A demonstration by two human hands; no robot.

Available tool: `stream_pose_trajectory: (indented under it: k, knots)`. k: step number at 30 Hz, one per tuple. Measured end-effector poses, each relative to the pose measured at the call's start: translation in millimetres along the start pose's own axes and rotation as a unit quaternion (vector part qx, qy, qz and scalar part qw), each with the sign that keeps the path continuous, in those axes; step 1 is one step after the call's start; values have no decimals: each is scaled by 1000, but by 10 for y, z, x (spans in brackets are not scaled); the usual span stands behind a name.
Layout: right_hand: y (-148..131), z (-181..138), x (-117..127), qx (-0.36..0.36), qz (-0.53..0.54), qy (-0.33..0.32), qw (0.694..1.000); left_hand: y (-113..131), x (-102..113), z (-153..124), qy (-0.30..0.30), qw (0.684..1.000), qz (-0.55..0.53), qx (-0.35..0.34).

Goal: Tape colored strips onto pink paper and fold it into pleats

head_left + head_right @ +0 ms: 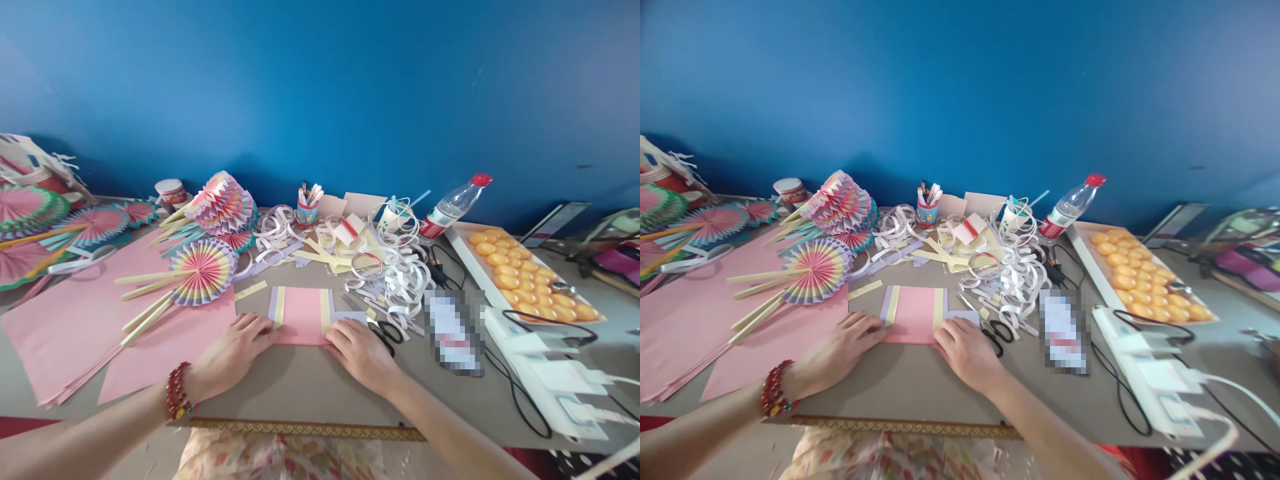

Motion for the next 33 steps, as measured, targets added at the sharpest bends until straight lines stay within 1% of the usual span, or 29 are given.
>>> stream_pose_trajectory:
  k: [2,4,5,6,7,9,10,12,13,14,15,16,17,18,19,21,22,23,25,26,27,28,30,32,33]
  knots:
    - [10,9,18,-3,23,9,1000,40,69,-44,59,995,-75,32]
    - [19,25,63,-15,81,27,996,114,144,-100,123,978,-163,52]
    - [19,34,92,-29,115,40,992,163,169,-122,138,965,-213,59]
    - [11,44,122,-45,145,58,987,215,176,-135,129,951,-271,73]
    - [-8,53,152,-63,170,79,980,270,162,-133,95,933,-335,92]
    - [-91,69,201,-86,198,122,969,381,95,-93,16,878,-459,134]
    - [-157,77,217,-84,199,138,967,433,58,-54,-3,850,-508,142]
    - [-329,98,231,-52,174,144,973,510,-9,47,3,808,-572,139]
    - [-422,111,230,-28,151,137,979,530,-38,98,17,796,-588,145]
    - [-508,124,226,-8,129,123,984,538,-60,144,36,790,-592,157]
    - [-579,137,221,7,112,108,988,534,-72,180,55,790,-585,174]
    - [-634,146,220,19,100,95,990,522,-70,205,72,799,-567,186]
    - [-668,150,224,27,93,85,992,501,-48,220,89,817,-536,190]
    - [-685,146,239,33,90,83,992,475,-7,228,103,847,-490,182]
    - [-685,131,264,36,87,91,991,446,52,231,115,883,-426,160]
    - [-654,74,343,42,73,135,987,393,206,234,138,952,-254,97]
    - [-633,35,394,48,57,169,983,376,288,238,151,974,-157,61]
    - [-615,-3,447,58,35,206,976,360,359,248,154,985,-70,42]
    - [-597,-55,547,88,-28,266,960,352,462,287,146,987,57,25]
    - [-596,-57,588,97,-65,283,952,360,488,314,135,985,101,26]
    - [-595,-39,620,99,-101,286,948,376,500,344,122,983,133,27]
    - [-593,-3,643,93,-131,276,947,400,498,373,110,981,156,27]
    - [-578,101,662,70,-165,236,955,452,473,423,96,979,181,19]
    - [-546,194,657,58,-154,207,965,488,440,451,91,978,186,2]
    - [-526,221,647,57,-142,203,967,493,427,453,91,978,188,-8]
Point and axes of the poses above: each hand's wrist, its own z-axis towards the middle knuckle, its own x-axis out of the back of the hand, y = z × x, the point moved 2 cm from there along z, towards the middle knuckle, and after that the axes turned 2 degrees about x, right-handed, at the moved point
